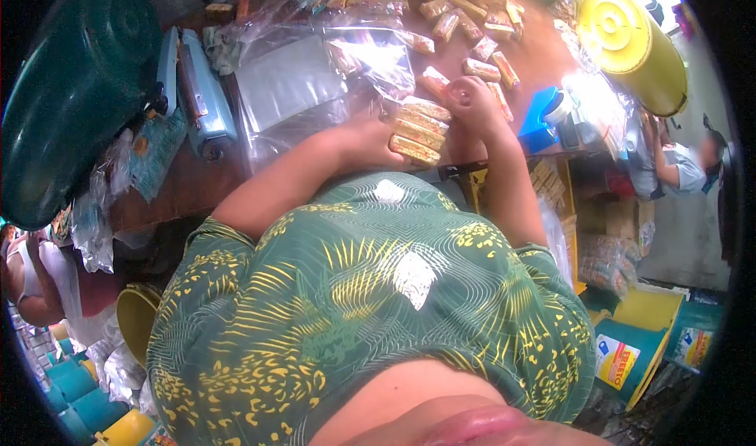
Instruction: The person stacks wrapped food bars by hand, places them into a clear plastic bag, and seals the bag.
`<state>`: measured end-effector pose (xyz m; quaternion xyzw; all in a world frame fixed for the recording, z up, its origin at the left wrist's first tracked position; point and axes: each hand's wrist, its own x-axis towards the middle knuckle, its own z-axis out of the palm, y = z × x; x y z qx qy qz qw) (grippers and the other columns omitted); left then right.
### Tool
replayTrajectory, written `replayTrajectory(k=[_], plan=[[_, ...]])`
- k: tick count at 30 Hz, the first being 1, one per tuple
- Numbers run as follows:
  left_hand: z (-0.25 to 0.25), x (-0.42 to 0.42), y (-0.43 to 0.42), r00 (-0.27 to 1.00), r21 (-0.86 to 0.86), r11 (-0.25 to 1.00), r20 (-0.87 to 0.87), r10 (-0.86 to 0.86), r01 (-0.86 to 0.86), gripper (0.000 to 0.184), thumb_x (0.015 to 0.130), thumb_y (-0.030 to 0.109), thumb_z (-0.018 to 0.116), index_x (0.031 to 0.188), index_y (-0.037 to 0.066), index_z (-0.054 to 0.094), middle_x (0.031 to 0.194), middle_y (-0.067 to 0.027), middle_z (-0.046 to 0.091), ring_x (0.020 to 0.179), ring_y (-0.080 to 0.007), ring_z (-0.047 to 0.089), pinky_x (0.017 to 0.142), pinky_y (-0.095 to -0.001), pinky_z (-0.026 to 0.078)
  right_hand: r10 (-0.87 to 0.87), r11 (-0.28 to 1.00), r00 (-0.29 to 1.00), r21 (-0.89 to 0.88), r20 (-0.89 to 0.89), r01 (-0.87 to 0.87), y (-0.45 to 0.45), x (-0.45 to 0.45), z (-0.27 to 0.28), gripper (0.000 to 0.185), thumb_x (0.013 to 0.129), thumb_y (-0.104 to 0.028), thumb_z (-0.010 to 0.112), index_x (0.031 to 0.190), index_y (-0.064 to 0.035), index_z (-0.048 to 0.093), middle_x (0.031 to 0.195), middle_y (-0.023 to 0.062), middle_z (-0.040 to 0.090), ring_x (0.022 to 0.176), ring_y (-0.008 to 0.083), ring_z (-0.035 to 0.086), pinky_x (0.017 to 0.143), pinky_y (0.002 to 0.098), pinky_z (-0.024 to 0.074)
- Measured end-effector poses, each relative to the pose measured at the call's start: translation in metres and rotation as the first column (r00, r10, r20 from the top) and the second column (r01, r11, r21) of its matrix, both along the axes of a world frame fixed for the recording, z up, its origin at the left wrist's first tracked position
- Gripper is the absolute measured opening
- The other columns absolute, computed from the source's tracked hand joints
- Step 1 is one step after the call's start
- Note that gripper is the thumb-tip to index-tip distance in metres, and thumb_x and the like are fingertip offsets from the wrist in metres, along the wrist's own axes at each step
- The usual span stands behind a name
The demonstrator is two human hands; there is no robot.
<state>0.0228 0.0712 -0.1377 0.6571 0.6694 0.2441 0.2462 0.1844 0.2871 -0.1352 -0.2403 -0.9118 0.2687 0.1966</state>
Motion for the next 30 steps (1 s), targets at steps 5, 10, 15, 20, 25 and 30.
replayTrajectory(k=[5,10,15,20,25,30], plan=[[-0.004,-0.001,0.002,0.997,-0.032,0.999,-0.065,0.038,-0.040,0.079,0.074,0.049,0.081,0.134,0.004,0.057,0.135,-0.0263,0.056,0.129,-0.0417,0.050,0.110,-0.0429,0.040,-0.006,0.936,1.000,-0.352,-0.004,0.004,0.002,0.000,0.005,0.024,0.091,-0.018,0.069,0.107,0.0003,0.070,0.099,0.0123,0.072,0.094,0.0245,0.068,0.086,0.0352,0.0539],[0.012,-0.004,0.008,0.996,-0.171,0.982,-0.034,-0.086,0.079,0.064,0.077,0.052,0.071,0.128,0.014,0.067,0.134,-0.0223,0.060,0.130,-0.0431,0.048,0.112,-0.0447,0.037,0.129,0.989,0.991,-0.078,0.037,-0.125,-0.015,-0.001,-0.005,0.031,0.101,-0.019,0.057,0.120,0.0035,0.066,0.115,0.0140,0.066,0.106,0.0193,0.063,0.094,0.0338,0.0506],[0.000,0.002,0.016,0.985,-0.096,0.994,-0.156,-0.071,0.056,0.095,0.075,0.050,0.077,0.145,-0.002,0.040,0.132,-0.0289,0.058,0.130,-0.0435,0.049,0.113,-0.0441,0.037,-0.276,0.654,0.775,-0.702,-0.568,-0.282,-0.062,-0.005,-0.053,0.046,0.106,-0.036,0.048,0.132,0.0005,0.057,0.138,0.0164,0.051,0.126,0.0233,0.050,0.109,0.0346,0.0385],[0.008,0.001,0.012,0.999,-0.148,0.989,-0.030,-0.025,0.021,0.098,0.075,0.050,0.077,0.146,-0.004,0.035,0.132,-0.0294,0.058,0.127,-0.0421,0.053,0.111,-0.0443,0.039,0.030,0.967,0.895,-0.215,-0.444,-0.139,-0.070,0.009,-0.045,0.049,0.103,-0.039,0.052,0.131,0.0004,0.056,0.148,0.0242,0.040,0.139,0.0320,0.039,0.114,0.0421,0.0315],[0.015,0.008,0.014,0.991,-0.185,0.983,-0.130,-0.016,-0.008,0.092,0.074,0.051,0.077,0.141,-0.001,0.043,0.129,-0.0286,0.061,0.122,-0.0411,0.059,0.107,-0.0444,0.045,-0.133,0.965,0.912,-0.262,-0.388,0.029,-0.066,-0.009,-0.051,0.063,0.093,-0.044,0.067,0.139,-0.0044,0.052,0.150,0.0287,0.035,0.146,0.0411,0.029,0.117,0.0469,0.0276],[0.009,-0.012,0.010,0.999,-0.118,0.993,-0.023,-0.034,0.031,0.081,0.075,0.048,0.078,0.137,0.003,0.052,0.129,-0.0290,0.061,0.123,-0.0395,0.058,0.107,-0.0426,0.045,0.284,0.952,0.957,0.141,-0.064,-0.273,-0.067,0.018,-0.022,0.104,0.061,-0.044,0.092,0.148,-0.0156,0.044,0.153,0.0303,0.027,0.140,0.0498,0.032,0.115,0.0532,0.0333]])
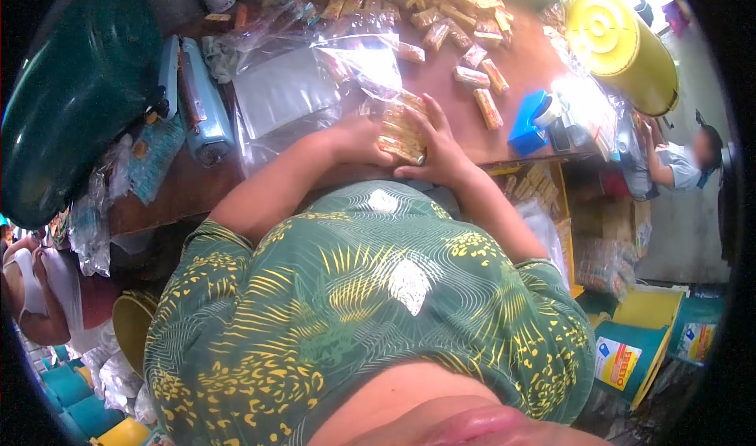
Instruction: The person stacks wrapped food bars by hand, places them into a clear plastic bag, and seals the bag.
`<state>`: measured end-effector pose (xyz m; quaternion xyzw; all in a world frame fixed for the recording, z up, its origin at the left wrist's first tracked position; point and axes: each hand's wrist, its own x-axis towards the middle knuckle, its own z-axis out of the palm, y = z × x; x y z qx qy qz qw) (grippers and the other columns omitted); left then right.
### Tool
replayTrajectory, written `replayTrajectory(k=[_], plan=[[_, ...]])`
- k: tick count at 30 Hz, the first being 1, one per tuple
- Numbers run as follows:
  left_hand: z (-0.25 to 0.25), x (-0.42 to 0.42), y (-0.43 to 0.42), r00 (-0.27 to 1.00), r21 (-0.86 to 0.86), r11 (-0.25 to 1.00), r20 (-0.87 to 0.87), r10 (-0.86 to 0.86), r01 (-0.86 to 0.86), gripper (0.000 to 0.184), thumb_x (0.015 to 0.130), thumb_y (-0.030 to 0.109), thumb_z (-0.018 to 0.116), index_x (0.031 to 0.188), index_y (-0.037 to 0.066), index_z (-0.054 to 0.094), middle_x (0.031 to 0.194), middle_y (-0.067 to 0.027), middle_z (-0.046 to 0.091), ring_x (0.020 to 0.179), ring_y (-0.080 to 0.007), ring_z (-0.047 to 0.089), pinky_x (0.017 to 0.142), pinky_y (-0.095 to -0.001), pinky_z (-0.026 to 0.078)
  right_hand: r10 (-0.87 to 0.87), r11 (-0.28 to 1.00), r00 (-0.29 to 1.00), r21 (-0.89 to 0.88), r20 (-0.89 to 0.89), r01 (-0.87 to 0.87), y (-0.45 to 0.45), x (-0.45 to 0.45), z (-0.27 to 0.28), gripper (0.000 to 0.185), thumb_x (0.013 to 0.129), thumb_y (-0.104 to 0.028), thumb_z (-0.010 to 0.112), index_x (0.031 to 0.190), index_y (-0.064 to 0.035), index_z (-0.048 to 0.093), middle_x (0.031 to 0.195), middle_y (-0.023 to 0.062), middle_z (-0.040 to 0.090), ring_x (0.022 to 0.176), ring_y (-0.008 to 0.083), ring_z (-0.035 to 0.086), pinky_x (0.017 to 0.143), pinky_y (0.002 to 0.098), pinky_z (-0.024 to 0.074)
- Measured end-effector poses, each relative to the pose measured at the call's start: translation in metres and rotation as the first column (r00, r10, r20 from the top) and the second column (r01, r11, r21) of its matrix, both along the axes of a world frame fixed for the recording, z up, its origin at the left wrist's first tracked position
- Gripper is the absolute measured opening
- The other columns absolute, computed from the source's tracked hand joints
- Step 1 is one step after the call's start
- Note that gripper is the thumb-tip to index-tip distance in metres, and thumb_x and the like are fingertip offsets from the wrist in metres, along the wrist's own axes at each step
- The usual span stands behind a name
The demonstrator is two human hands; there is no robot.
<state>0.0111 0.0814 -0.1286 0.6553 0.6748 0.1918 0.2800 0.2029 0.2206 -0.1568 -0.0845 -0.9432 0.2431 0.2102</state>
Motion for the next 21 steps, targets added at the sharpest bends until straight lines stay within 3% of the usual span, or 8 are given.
replayTrajectory(k=[5,8,10,12,16,18,20,21], plan=[[-0.018,-0.003,-0.002,0.979,0.290,0.951,0.199,0.045,-0.103,0.074,0.080,0.038,0.078,0.139,0.001,0.051,0.124,-0.0271,0.063,0.122,-0.0374,0.059,0.111,-0.0415,0.042,-0.024,0.998,0.999,0.065,-0.031,0.026,-0.004,-0.002,-0.002,0.107,0.055,-0.037,0.093,0.147,-0.0151,0.043,0.147,0.0298,0.034,0.137,0.0488,0.036,0.112,0.0523,0.0371],[0.009,-0.029,0.004,0.924,0.247,0.948,0.369,0.099,-0.200,0.056,0.087,0.029,0.070,0.131,-0.002,0.055,0.121,-0.0263,0.063,0.119,-0.0400,0.059,0.108,-0.0464,0.042,-0.064,0.996,0.998,0.068,-0.021,0.065,-0.008,-0.006,0.005,0.105,0.055,-0.037,0.092,0.146,-0.0139,0.045,0.145,0.0293,0.036,0.134,0.0479,0.040,0.111,0.0513,0.0392],[0.070,-0.029,-0.011,0.929,0.465,0.843,-0.106,0.355,-0.269,0.041,0.088,0.021,0.064,0.121,-0.003,0.058,0.117,-0.0256,0.064,0.113,-0.0413,0.060,0.103,-0.0484,0.044,-0.080,0.994,0.996,0.074,-0.029,0.082,-0.012,-0.005,0.005,0.103,0.056,-0.037,0.092,0.145,-0.0123,0.046,0.144,0.0282,0.038,0.133,0.0463,0.041,0.110,0.0503,0.0399],[0.093,-0.038,-0.019,0.787,0.777,0.564,-0.152,0.597,-0.279,0.031,0.088,0.018,0.061,0.111,-0.003,0.062,0.114,-0.0251,0.065,0.108,-0.0420,0.061,0.098,-0.0498,0.046,-0.068,0.992,0.995,0.100,-0.075,0.076,-0.008,-0.008,0.001,0.102,0.058,-0.035,0.093,0.146,-0.0098,0.046,0.142,0.0262,0.040,0.134,0.0436,0.041,0.109,0.0487,0.0399],[0.071,-0.078,-0.017,0.938,0.831,0.499,-0.333,0.098,0.244,0.021,0.089,0.017,0.063,0.097,0.000,0.069,0.092,-0.0142,0.068,0.086,-0.0261,0.064,0.075,-0.0356,0.052,-0.205,0.975,0.977,0.074,-0.063,0.210,-0.011,-0.006,0.004,0.099,0.055,-0.039,0.092,0.140,-0.0083,0.052,0.139,0.0283,0.042,0.129,0.0454,0.045,0.108,0.0471,0.0424],[0.056,-0.090,-0.022,0.857,0.515,0.751,0.499,0.131,-0.414,0.023,0.097,0.016,0.056,0.106,0.000,0.071,0.096,-0.0087,0.071,0.090,-0.0184,0.063,0.081,-0.0328,0.051,-0.266,0.961,0.959,0.045,-0.101,0.271,-0.009,-0.006,-0.001,0.096,0.058,-0.036,0.091,0.139,-0.0032,0.052,0.139,0.0260,0.040,0.129,0.0435,0.044,0.111,0.0450,0.0403],[0.064,-0.092,-0.027,0.730,0.410,0.639,0.569,0.378,-0.651,0.029,0.101,0.011,0.048,0.116,0.002,0.071,0.110,-0.0068,0.072,0.110,-0.0197,0.062,0.090,-0.0336,0.051,-0.356,0.934,0.928,-0.013,-0.109,0.357,-0.010,-0.002,-0.001,0.095,0.059,-0.034,0.091,0.139,-0.0008,0.052,0.139,0.0248,0.038,0.130,0.0421,0.043,0.112,0.0444,0.0392],[0.066,-0.094,-0.029,0.724,0.442,0.575,0.366,0.585,-0.688,0.031,0.096,0.006,0.052,0.122,0.008,0.067,0.119,-0.0094,0.068,0.109,-0.0252,0.062,0.090,-0.0348,0.050,-0.364,0.931,0.924,-0.042,-0.115,0.362,-0.011,0.001,0.001,0.093,0.060,-0.032,0.090,0.139,0.0009,0.052,0.140,0.0236,0.036,0.131,0.0400,0.042,0.113,0.0437,0.0384]])
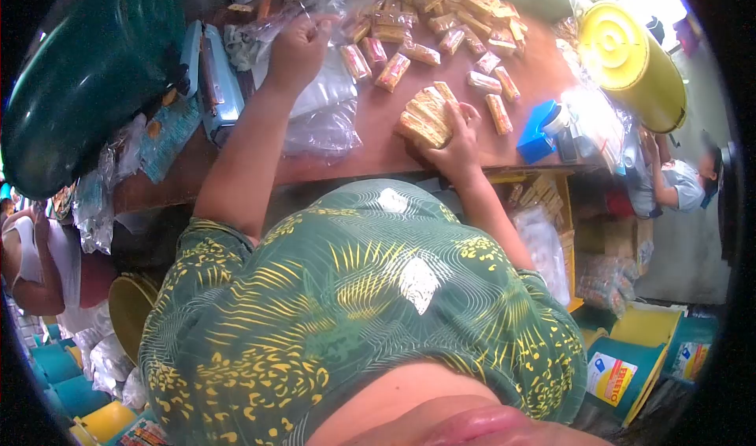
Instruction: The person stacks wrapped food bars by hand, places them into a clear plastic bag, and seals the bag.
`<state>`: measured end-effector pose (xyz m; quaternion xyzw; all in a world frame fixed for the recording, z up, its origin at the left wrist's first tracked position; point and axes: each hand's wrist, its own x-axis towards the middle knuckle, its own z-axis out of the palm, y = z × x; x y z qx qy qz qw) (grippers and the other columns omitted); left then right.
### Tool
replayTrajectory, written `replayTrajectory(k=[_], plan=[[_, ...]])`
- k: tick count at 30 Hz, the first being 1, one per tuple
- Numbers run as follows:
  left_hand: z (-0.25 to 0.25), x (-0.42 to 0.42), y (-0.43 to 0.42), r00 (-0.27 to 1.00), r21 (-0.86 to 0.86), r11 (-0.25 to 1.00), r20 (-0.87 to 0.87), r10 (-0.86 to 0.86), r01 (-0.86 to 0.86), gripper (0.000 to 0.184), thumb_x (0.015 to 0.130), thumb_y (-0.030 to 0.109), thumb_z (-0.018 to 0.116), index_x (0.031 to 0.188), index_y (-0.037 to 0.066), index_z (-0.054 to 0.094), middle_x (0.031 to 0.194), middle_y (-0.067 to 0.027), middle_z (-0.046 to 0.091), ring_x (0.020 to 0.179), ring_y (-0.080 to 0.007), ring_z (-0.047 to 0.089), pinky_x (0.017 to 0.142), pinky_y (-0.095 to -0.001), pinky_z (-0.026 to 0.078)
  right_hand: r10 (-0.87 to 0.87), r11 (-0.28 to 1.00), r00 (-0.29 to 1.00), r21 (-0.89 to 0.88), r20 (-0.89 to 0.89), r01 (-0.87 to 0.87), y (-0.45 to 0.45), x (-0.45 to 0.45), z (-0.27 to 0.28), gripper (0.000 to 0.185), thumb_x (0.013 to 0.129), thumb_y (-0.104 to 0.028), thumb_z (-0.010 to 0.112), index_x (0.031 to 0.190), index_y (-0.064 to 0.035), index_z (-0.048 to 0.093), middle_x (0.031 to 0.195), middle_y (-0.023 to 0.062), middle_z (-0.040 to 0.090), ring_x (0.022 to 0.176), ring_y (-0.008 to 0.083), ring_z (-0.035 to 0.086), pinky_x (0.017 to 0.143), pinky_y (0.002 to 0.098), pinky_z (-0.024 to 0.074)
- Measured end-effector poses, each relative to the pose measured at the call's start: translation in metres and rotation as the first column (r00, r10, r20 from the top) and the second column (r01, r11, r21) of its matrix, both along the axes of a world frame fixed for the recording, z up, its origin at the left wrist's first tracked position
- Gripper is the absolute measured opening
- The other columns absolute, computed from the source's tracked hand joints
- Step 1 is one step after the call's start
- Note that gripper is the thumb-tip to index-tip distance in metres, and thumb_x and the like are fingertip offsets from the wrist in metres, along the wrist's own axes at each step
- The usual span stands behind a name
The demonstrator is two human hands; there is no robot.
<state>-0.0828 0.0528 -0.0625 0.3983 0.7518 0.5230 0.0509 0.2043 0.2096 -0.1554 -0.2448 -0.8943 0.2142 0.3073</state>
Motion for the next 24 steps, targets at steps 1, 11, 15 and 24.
replayTrajectory(k=[1,11,15,24], plan=[[0.000,0.001,0.003,0.958,0.143,0.989,-0.274,0.084,-0.046,0.033,0.093,0.005,0.054,0.124,0.008,0.065,0.121,-0.0107,0.066,0.106,-0.0275,0.063,0.089,-0.0361,0.051,-0.011,1.000,1.000,-0.015,-0.009,0.011,0.001,0.003,-0.001,0.093,0.060,-0.031,0.090,0.139,0.0011,0.052,0.140,0.0234,0.035,0.131,0.0393,0.042,0.113,0.0433,0.0384],[-0.077,0.080,0.047,0.809,-0.165,0.931,-0.460,-0.364,0.325,0.043,0.086,0.005,0.061,0.129,0.012,0.063,0.142,-0.0125,0.057,0.127,-0.0313,0.057,0.104,-0.0398,0.050,0.334,0.779,0.902,-0.458,-0.273,-0.428,-0.045,0.041,0.039,0.096,0.060,-0.028,0.092,0.141,-0.0011,0.051,0.138,0.0131,0.032,0.133,0.0265,0.036,0.113,0.0371,0.0328],[-0.075,0.111,0.037,0.797,0.022,0.869,-0.412,-0.442,0.494,0.044,0.086,0.008,0.064,0.130,0.009,0.063,0.141,-0.0148,0.057,0.126,-0.0296,0.058,0.106,-0.0386,0.048,0.122,0.882,0.956,-0.412,-0.268,-0.228,-0.049,0.042,0.039,0.088,0.060,-0.028,0.091,0.135,0.0006,0.055,0.131,0.0150,0.038,0.129,0.0276,0.038,0.111,0.0370,0.0354],[-0.089,0.133,0.025,0.700,0.293,0.762,0.303,-0.647,0.577,0.050,0.088,0.000,0.062,0.138,0.005,0.058,0.109,-0.0105,0.063,0.102,-0.0154,0.060,0.087,-0.0297,0.051,-0.091,0.939,0.989,-0.341,-0.115,0.047,-0.017,0.034,0.024,0.079,0.059,-0.025,0.089,0.126,0.0021,0.057,0.128,0.0170,0.038,0.126,0.0297,0.036,0.109,0.0357,0.0388]])
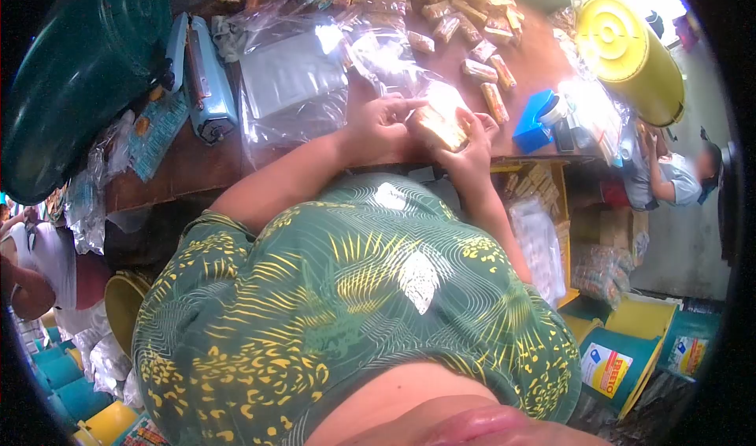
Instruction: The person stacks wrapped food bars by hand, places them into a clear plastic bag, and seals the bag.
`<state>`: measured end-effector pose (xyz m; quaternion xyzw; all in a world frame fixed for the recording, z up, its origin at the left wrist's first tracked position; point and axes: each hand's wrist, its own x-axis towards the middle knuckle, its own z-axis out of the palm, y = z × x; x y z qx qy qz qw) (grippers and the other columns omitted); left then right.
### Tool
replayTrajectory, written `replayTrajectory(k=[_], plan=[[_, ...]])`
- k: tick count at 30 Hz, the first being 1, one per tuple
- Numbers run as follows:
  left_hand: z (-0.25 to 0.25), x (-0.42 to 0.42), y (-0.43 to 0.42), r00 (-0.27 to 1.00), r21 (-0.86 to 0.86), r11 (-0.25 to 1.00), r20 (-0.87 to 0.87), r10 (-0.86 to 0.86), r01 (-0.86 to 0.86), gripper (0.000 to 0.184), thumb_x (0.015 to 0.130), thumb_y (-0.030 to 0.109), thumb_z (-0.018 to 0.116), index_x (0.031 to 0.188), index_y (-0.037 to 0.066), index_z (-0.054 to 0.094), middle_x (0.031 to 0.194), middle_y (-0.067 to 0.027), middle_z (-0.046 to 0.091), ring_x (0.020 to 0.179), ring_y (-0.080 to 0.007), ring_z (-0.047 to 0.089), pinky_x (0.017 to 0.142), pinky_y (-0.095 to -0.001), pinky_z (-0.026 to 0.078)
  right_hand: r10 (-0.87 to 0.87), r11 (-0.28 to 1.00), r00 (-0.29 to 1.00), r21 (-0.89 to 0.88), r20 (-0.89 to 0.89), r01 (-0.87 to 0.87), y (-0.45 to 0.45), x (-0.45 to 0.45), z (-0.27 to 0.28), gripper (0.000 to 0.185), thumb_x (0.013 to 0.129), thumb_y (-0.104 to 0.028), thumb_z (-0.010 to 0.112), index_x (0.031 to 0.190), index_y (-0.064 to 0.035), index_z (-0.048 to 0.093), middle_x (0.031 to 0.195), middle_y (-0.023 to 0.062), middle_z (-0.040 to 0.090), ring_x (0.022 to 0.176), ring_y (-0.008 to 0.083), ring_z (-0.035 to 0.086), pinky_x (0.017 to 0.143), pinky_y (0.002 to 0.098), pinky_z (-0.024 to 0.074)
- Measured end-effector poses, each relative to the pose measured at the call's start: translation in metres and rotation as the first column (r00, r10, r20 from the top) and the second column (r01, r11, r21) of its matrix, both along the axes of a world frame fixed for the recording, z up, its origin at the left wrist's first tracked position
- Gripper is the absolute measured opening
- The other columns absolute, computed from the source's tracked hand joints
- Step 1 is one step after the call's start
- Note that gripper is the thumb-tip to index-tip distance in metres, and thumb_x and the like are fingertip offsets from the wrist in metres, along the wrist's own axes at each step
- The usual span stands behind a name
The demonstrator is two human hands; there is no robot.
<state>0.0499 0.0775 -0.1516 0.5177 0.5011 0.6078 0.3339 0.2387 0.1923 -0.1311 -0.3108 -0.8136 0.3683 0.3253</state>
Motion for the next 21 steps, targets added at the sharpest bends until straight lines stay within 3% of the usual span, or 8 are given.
replayTrajectory(k=[2,4,5,8,12,15,16,21], plan=[[0.016,0.009,-0.010,0.847,-0.064,0.982,0.519,-0.119,0.178,0.045,0.090,0.003,0.065,0.134,0.005,0.060,0.105,-0.0080,0.064,0.096,-0.0102,0.060,0.082,-0.0280,0.051,-0.008,1.000,1.000,-0.015,-0.012,0.008,0.005,-0.006,-0.006,0.079,0.058,-0.026,0.090,0.124,0.0017,0.057,0.128,0.0173,0.038,0.126,0.0309,0.036,0.109,0.0363,0.0388],[0.025,0.009,-0.017,0.998,-0.244,0.968,0.019,0.058,-0.052,0.044,0.089,0.007,0.068,0.132,0.006,0.061,0.101,-0.0101,0.065,0.092,-0.0144,0.063,0.082,-0.0304,0.052,0.017,1.000,1.000,0.004,-0.004,-0.017,0.006,-0.010,-0.012,0.079,0.057,-0.028,0.091,0.122,0.0009,0.057,0.129,0.0180,0.038,0.126,0.0323,0.036,0.109,0.0372,0.0389],[0.028,0.008,-0.018,0.960,-0.277,0.942,-0.253,0.118,-0.189,0.043,0.089,0.010,0.070,0.131,0.006,0.061,0.100,-0.0112,0.066,0.090,-0.0165,0.065,0.081,-0.0315,0.053,0.004,0.998,0.999,0.057,0.040,-0.006,0.005,-0.011,-0.012,0.079,0.056,-0.028,0.092,0.122,0.0003,0.057,0.129,0.0184,0.038,0.126,0.0330,0.036,0.109,0.0376,0.0389],[0.025,0.016,-0.018,0.815,0.022,0.999,-0.577,0.048,-0.043,0.045,0.086,0.015,0.075,0.129,0.008,0.060,0.099,-0.0155,0.066,0.092,-0.0251,0.067,0.084,-0.0359,0.053,-0.032,0.982,0.996,0.190,0.080,0.017,-0.006,-0.018,-0.008,0.080,0.056,-0.029,0.092,0.123,-0.0025,0.056,0.131,0.0196,0.039,0.130,0.0355,0.034,0.109,0.0411,0.0390],[0.012,0.003,-0.020,0.793,-0.080,0.997,-0.607,-0.048,-0.001,0.057,0.082,0.023,0.079,0.133,0.008,0.058,0.107,-0.0180,0.064,0.096,-0.0338,0.064,0.090,-0.0407,0.053,0.017,0.934,0.968,0.343,0.250,-0.105,-0.002,-0.009,-0.011,0.087,0.058,-0.032,0.095,0.132,-0.0086,0.056,0.133,0.0180,0.044,0.129,0.0345,0.041,0.105,0.0442,0.0427],[0.015,-0.024,-0.031,0.797,-0.051,0.993,-0.602,0.056,-0.108,0.059,0.082,0.024,0.079,0.135,0.010,0.056,0.114,-0.0178,0.061,0.101,-0.0352,0.063,0.094,-0.0410,0.051,0.276,0.956,0.958,-0.129,0.081,-0.265,0.019,0.008,0.009,0.085,0.063,-0.023,0.093,0.138,-0.0138,0.054,0.129,0.0164,0.049,0.119,0.0314,0.052,0.102,0.0413,0.0463],[0.017,-0.030,-0.036,0.759,-0.055,0.991,-0.649,0.058,-0.123,0.058,0.083,0.022,0.078,0.135,0.011,0.056,0.116,-0.0171,0.060,0.105,-0.0358,0.061,0.097,-0.0411,0.049,0.249,0.943,0.956,0.184,0.156,-0.276,0.023,0.014,0.016,0.076,0.070,-0.011,0.088,0.139,-0.0139,0.055,0.127,0.0145,0.054,0.110,0.0280,0.058,0.097,0.0374,0.0499],[0.009,-0.034,-0.024,0.702,-0.029,0.995,-0.710,0.050,-0.100,0.045,0.086,0.017,0.074,0.127,0.011,0.058,0.118,-0.0183,0.060,0.103,-0.0390,0.062,0.090,-0.0452,0.051,0.240,0.957,0.958,0.124,0.160,-0.260,0.039,0.007,-0.005,0.032,0.077,-0.003,0.079,0.107,-0.0052,0.068,0.106,0.0132,0.065,0.090,0.0261,0.065,0.081,0.0345,0.0538]])
